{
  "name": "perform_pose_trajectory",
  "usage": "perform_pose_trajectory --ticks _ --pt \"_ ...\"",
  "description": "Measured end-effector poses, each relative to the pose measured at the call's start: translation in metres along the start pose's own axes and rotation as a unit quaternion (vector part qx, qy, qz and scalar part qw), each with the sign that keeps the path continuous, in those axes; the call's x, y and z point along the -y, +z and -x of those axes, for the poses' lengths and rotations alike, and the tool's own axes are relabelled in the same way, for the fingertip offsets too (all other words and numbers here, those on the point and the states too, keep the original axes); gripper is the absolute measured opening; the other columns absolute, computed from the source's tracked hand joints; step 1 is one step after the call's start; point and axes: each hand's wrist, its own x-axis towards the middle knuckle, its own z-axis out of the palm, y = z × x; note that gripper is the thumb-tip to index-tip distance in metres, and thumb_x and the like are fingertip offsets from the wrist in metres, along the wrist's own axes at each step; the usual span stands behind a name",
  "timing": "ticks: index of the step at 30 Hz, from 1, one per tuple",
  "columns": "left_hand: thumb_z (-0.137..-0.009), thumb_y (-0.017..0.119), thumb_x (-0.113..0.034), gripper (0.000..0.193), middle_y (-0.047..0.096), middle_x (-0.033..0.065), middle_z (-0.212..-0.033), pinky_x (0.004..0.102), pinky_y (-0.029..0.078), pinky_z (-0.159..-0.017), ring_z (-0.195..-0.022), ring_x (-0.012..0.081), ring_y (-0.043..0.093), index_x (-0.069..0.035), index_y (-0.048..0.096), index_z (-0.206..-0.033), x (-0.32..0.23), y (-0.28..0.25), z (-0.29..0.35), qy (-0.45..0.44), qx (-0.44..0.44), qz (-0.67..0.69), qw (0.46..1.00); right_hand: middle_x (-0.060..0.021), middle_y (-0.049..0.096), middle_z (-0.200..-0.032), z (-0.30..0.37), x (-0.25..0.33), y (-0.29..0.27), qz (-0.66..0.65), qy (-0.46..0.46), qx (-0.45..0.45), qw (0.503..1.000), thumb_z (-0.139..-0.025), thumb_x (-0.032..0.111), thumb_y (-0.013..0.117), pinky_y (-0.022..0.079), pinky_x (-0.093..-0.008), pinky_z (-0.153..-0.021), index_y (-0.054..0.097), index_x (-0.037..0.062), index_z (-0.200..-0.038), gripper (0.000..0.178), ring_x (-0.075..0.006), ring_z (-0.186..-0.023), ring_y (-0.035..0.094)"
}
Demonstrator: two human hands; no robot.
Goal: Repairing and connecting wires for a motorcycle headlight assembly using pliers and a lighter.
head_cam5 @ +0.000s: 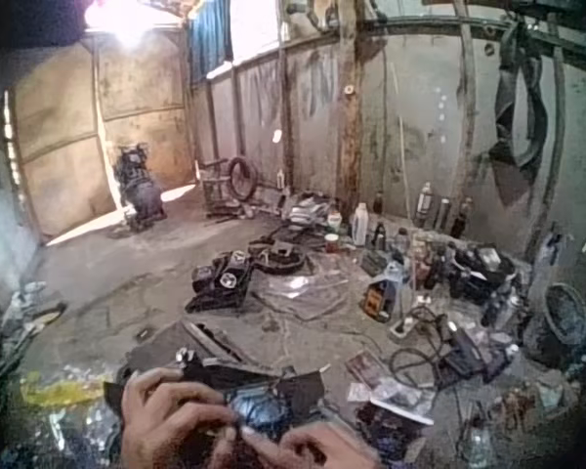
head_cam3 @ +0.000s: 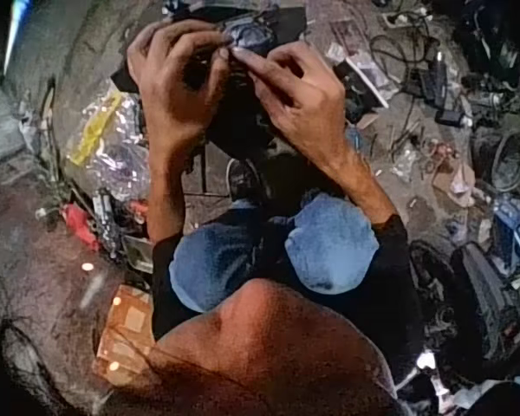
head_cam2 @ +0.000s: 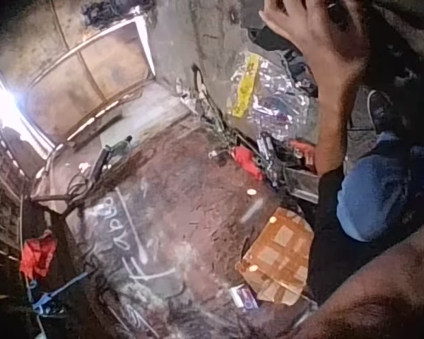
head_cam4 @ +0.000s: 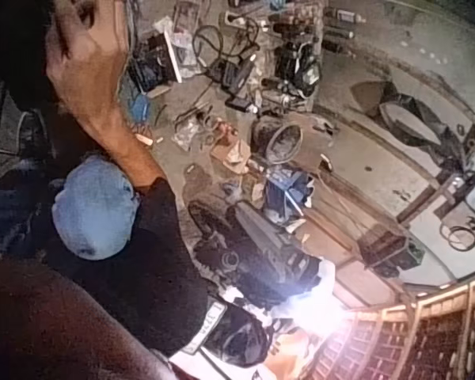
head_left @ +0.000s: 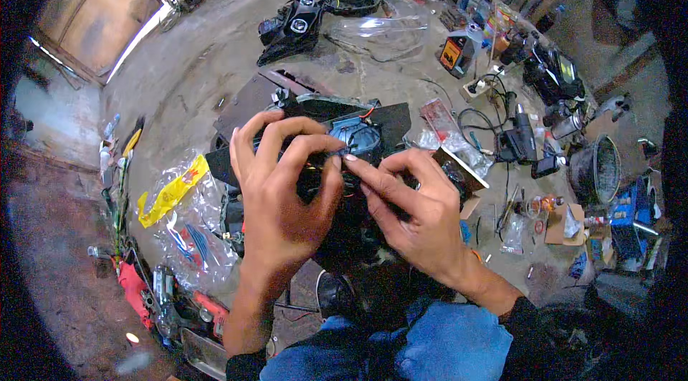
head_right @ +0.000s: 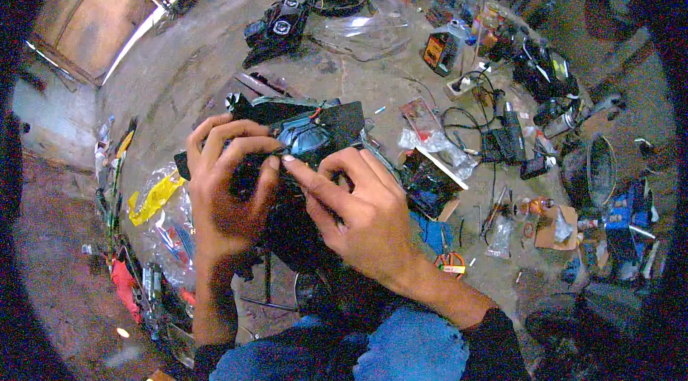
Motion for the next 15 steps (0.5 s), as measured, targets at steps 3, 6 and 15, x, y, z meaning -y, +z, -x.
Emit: perform_pose_trajectory --ticks 3,6,15 --pt "-0.085 0.079 -0.007 0.022 0.069 0.0059 -0.115 0.0533 0.038 -0.109 -0.124 0.0351 0.053 -0.013 0.075 -0.106 -0.007 -0.007 0.001 -0.004 0.003 -0.022 1.000 -0.0070 0.065 -0.097 0.000 0.001 0.003 -0.003 -0.012 -0.012 1.000 -0.085 0.006 0.079 0.055 -0.0401 -0.079 0.076 0.0175 -0.134 0.051 -0.0273 -0.087 0.064" --pt "-0.088 0.079 -0.009 0.018 0.067 0.0061 -0.113 0.0486 0.037 -0.105 -0.119 0.0339 0.052 -0.013 0.074 -0.105 -0.009 -0.011 0.002 -0.018 0.028 -0.042 0.999 -0.0064 0.066 -0.099 0.003 0.004 0.006 -0.012 -0.001 -0.009 1.000 -0.084 0.007 0.079 0.056 -0.0406 -0.081 0.076 0.0166 -0.133 0.050 -0.0273 -0.089 0.065" --pt "-0.096 0.072 -0.013 0.010 0.064 0.0121 -0.119 0.0457 0.040 -0.106 -0.117 0.0340 0.053 -0.009 0.071 -0.106 -0.018 -0.010 0.002 -0.046 0.068 -0.060 0.995 -0.0093 0.066 -0.101 0.011 -0.005 -0.006 -0.028 0.057 -0.064 0.996 -0.083 -0.001 0.076 0.056 -0.0404 -0.083 0.081 0.0122 -0.115 0.035 -0.0290 -0.093 0.067"
